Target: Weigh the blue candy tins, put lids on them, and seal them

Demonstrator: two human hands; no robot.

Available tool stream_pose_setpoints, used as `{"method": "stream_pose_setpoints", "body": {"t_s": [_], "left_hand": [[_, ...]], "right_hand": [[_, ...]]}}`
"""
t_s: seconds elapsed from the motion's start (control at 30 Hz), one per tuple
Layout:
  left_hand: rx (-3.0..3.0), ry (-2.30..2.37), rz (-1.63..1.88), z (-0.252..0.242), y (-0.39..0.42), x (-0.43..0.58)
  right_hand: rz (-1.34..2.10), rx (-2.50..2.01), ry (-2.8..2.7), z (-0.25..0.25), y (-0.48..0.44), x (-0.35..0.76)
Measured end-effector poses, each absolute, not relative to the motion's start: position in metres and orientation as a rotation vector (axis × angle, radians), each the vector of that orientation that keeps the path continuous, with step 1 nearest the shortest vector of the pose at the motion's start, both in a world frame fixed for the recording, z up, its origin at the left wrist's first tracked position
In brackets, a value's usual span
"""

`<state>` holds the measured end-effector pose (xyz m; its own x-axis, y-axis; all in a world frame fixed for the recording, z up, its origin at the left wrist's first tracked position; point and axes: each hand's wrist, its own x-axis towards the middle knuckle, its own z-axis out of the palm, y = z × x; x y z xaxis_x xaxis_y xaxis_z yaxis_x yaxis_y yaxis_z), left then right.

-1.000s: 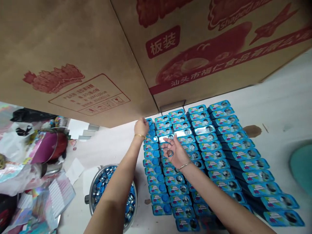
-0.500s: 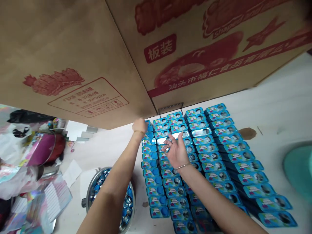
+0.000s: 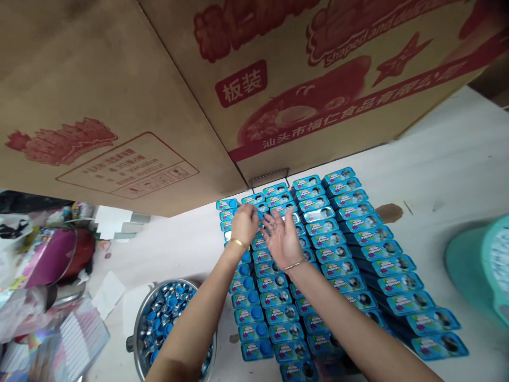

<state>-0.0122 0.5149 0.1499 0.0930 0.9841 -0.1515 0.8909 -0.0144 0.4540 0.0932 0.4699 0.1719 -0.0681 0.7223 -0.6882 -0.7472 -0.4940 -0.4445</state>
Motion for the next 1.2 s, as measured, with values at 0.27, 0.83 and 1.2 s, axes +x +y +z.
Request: {"method": "stream_pose_setpoints", "body": {"t_s": [0.27,0.83,1.2], "left_hand": [[1.753,2.055,-0.285,0.138,0.598,0.000],[1.317,2.069,0.908,0.184,0.378,-0.107],[0.391,2.419,0.997,0.183,0.072,-0.200]], "right_hand": [[1.652,-1.266,-0.328,0.145,0.457,0.115],[1.631,-1.082,-1.586,0.172,0.337,0.035],[0.930,-0.744,-2.939,0.103,0.270,-0.160]]}}
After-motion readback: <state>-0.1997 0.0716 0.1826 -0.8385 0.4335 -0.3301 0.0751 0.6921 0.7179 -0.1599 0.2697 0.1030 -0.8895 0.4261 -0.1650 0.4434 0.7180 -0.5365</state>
